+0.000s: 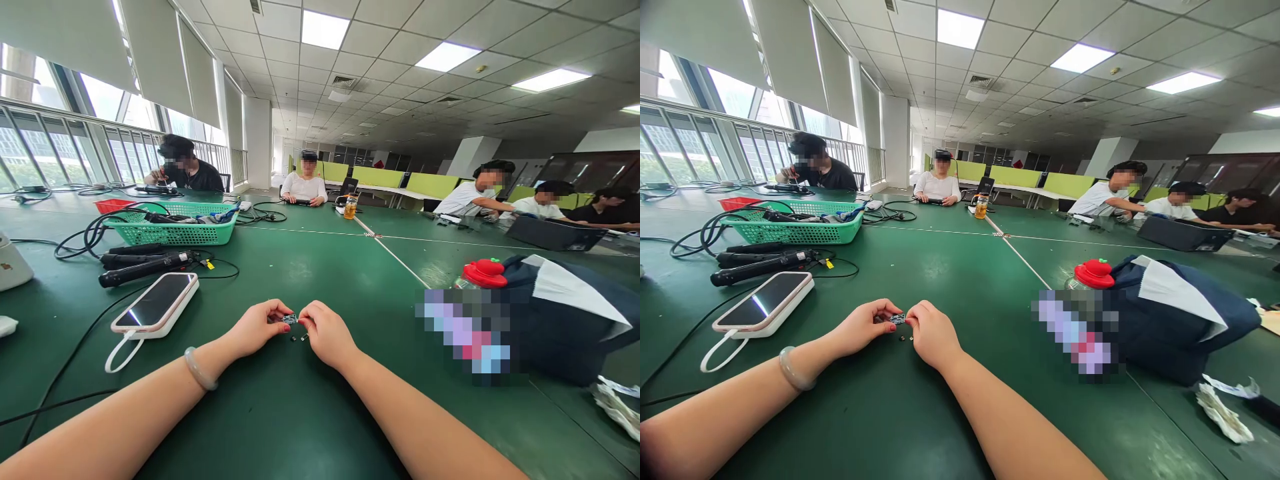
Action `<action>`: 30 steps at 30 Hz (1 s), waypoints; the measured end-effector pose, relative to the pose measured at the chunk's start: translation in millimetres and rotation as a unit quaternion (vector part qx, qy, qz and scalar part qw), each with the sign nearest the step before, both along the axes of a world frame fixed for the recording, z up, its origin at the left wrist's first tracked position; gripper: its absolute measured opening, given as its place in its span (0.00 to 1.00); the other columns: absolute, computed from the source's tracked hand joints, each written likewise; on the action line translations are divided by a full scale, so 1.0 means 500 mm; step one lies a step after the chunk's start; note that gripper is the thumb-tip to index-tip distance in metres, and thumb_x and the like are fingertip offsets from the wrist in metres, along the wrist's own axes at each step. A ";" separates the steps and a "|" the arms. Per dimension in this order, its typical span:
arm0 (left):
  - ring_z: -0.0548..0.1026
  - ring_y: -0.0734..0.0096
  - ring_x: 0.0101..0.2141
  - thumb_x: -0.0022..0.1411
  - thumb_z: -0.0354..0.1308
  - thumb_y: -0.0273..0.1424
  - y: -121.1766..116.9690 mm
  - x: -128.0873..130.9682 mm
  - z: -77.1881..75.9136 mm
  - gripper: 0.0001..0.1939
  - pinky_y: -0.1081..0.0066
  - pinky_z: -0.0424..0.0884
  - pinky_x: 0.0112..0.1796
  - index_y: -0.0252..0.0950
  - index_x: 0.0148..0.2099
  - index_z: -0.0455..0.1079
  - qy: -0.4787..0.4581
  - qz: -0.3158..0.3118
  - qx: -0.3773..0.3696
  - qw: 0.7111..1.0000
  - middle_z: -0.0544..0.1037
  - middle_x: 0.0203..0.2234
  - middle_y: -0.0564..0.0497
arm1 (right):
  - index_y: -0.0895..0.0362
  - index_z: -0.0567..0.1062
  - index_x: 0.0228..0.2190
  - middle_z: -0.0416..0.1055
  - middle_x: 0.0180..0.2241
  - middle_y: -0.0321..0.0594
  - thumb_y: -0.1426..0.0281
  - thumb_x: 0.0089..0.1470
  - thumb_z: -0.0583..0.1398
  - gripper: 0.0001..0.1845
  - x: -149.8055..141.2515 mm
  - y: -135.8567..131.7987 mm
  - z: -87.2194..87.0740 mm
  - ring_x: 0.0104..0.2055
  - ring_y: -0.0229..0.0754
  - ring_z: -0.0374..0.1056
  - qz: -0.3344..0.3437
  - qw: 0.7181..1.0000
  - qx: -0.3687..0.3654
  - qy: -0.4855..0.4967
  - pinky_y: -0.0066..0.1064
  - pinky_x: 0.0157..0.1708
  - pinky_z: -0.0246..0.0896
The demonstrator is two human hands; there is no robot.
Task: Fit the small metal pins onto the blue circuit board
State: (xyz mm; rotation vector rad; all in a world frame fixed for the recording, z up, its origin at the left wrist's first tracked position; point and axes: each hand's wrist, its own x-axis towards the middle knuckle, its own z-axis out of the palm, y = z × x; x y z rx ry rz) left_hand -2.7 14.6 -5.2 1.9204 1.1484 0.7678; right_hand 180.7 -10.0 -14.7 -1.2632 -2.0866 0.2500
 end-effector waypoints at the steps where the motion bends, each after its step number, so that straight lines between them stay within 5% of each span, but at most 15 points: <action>1: 0.73 0.68 0.33 0.49 0.58 0.33 0.000 0.000 -0.001 0.12 0.69 0.68 0.37 0.36 0.38 0.69 -0.015 -0.009 -0.010 1.000 0.77 0.30 0.51 | 0.56 0.69 0.29 0.67 0.32 0.37 0.74 0.56 0.52 0.08 0.000 -0.001 0.001 0.30 0.35 0.62 0.005 1.000 0.009 0.007 0.27 0.30 0.56; 14: 0.74 0.72 0.31 0.47 0.60 0.29 -0.003 0.004 -0.005 0.09 0.69 0.69 0.37 0.35 0.34 0.67 -0.113 -0.088 -0.103 0.984 0.76 0.25 0.54 | 0.55 0.71 0.30 0.68 0.34 0.38 0.70 0.58 0.51 0.09 -0.007 -0.011 0.003 0.32 0.35 0.64 0.047 0.994 0.074 -0.059 0.25 0.32 0.56; 30: 0.75 0.69 0.33 0.49 0.59 0.32 -0.001 -0.003 -0.006 0.10 0.68 0.69 0.39 0.35 0.36 0.68 -0.082 -0.075 -0.082 0.990 0.78 0.29 0.51 | 0.54 0.72 0.33 0.68 0.35 0.36 0.71 0.56 0.53 0.07 -0.002 -0.014 0.008 0.32 0.35 0.65 0.055 0.997 0.040 -0.031 0.25 0.33 0.58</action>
